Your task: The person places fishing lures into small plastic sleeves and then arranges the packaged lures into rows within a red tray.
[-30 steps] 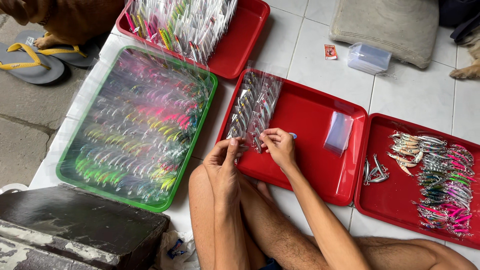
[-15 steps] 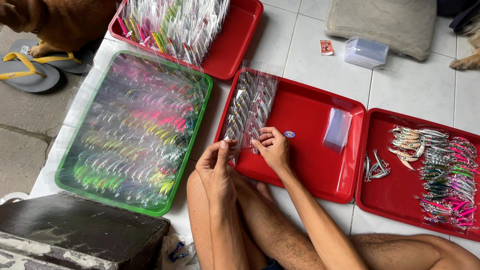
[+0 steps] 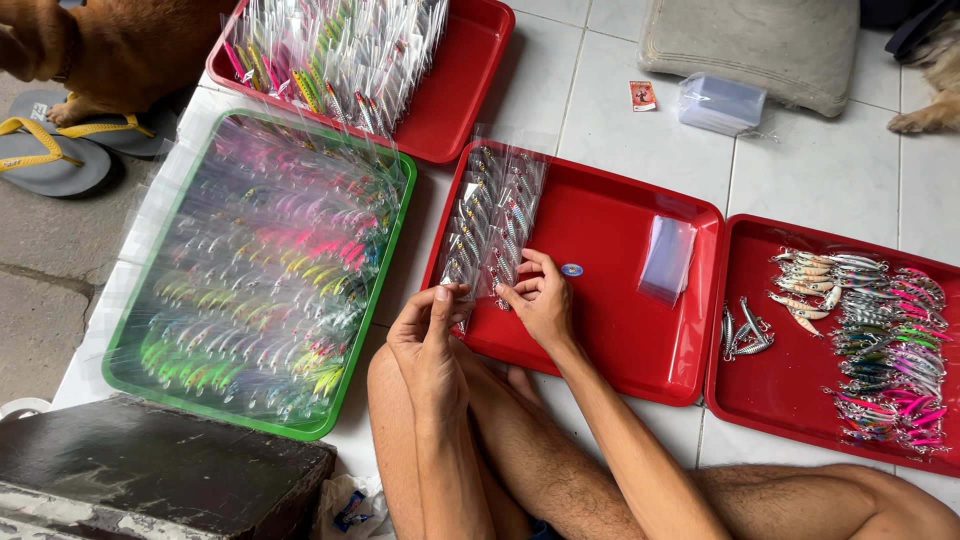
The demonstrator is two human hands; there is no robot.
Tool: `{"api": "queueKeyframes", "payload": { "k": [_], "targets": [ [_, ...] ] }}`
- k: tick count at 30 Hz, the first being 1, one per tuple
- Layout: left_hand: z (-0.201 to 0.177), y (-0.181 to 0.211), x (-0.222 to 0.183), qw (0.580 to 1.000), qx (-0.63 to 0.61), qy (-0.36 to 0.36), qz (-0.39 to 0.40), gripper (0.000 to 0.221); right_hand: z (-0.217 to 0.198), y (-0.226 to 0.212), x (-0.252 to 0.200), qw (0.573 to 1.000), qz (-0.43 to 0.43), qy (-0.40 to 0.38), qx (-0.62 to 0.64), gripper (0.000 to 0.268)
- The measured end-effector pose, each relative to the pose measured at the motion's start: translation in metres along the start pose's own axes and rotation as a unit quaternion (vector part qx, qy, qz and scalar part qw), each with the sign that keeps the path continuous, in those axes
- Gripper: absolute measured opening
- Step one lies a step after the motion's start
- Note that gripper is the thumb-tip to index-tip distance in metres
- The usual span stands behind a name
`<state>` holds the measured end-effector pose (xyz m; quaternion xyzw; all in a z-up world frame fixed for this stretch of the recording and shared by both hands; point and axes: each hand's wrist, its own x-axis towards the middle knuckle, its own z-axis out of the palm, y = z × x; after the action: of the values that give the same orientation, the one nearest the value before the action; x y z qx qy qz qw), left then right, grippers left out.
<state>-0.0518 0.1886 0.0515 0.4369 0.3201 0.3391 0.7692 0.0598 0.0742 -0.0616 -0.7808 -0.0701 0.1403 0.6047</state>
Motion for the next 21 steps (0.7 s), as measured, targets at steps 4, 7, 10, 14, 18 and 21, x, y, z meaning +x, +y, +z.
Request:
{"api": "queueKeyframes", "payload": {
  "k": [4,7,10,14,18,21],
  "targets": [
    [0.003,0.000,-0.001,1.000,-0.003,-0.005,0.001,0.013,0.002,0.007,0.000,1.000,-0.006,0.000,-0.014,0.078],
    [0.003,0.001,-0.002,1.000,-0.002,-0.004,0.001,0.013,0.005,0.008,0.002,0.999,-0.020,0.006,-0.034,0.078],
    [0.002,0.000,-0.001,1.000,-0.003,-0.003,0.002,0.013,0.008,0.009,0.004,0.999,-0.030,0.012,-0.039,0.077],
    [0.001,-0.002,-0.001,1.000,0.000,-0.006,0.000,0.013,0.008,0.009,0.004,0.999,-0.035,0.016,-0.037,0.076],
    [0.004,0.000,-0.002,1.000,0.000,-0.009,-0.001,0.013,0.009,0.015,0.005,0.999,-0.039,0.019,-0.027,0.075],
    [0.003,-0.001,-0.002,1.000,0.005,-0.010,-0.004,0.014,0.009,0.010,0.002,0.999,-0.045,0.017,-0.024,0.075]
  ]
}}
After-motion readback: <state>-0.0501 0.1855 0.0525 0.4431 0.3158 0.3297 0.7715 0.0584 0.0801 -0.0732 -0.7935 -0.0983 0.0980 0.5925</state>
